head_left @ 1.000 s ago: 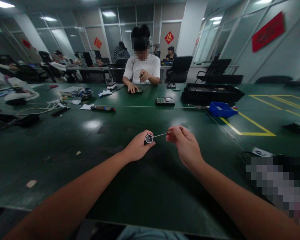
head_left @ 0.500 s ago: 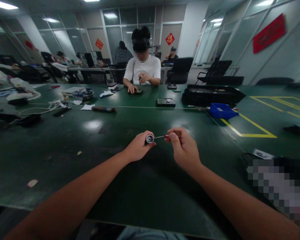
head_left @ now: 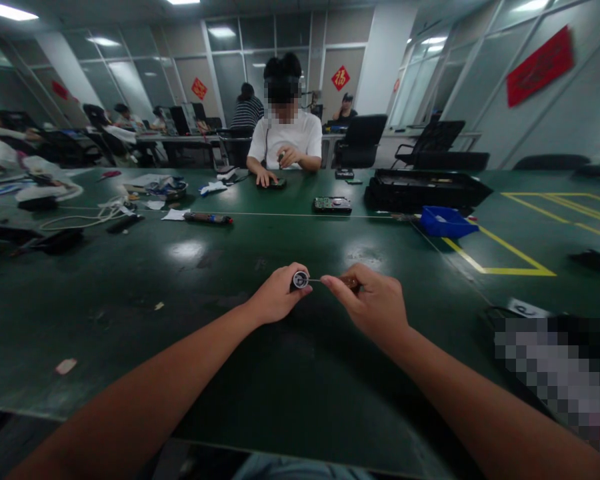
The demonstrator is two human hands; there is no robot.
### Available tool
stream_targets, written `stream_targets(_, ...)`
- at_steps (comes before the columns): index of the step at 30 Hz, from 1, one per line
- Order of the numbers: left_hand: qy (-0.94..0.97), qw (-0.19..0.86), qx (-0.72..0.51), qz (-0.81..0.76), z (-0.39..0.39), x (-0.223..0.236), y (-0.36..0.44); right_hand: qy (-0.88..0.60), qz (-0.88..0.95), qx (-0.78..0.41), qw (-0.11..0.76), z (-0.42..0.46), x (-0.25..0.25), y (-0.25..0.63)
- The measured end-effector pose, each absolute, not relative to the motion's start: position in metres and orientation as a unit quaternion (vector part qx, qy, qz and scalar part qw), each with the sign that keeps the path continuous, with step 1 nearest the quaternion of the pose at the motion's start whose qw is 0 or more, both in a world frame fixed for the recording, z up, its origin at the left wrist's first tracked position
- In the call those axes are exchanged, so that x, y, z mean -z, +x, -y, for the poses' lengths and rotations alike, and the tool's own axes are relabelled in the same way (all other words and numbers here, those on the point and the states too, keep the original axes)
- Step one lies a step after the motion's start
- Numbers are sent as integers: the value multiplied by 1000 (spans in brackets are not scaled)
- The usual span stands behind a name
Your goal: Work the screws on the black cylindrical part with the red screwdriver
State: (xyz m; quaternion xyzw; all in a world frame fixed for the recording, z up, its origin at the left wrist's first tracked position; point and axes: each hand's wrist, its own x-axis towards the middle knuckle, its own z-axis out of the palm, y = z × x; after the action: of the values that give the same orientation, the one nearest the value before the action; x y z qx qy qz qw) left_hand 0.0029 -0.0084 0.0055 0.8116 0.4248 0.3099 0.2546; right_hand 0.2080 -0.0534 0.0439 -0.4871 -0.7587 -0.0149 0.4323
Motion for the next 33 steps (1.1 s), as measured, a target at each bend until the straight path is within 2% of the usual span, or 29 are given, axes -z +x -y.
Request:
stream_targets(5,813,257,-316,-417,9,-7,4,-403,810,-56,422,56,-48,209)
stream_targets(11,813,249,-311,-426,9,-7,4,-448,804,-58,387,57,-51,208)
stream_targets(17,817,248,-316,-415,9,-6,4,-431,764,-105,469,58,-42,206)
stream_targets(29,833,246,-299,-395,13,-7,6,-456,536,-400,587,41,-41,202)
stream_targets(33,822,255,-302,-410,13,-9,7,-465,564,-322,601,44,-43,203)
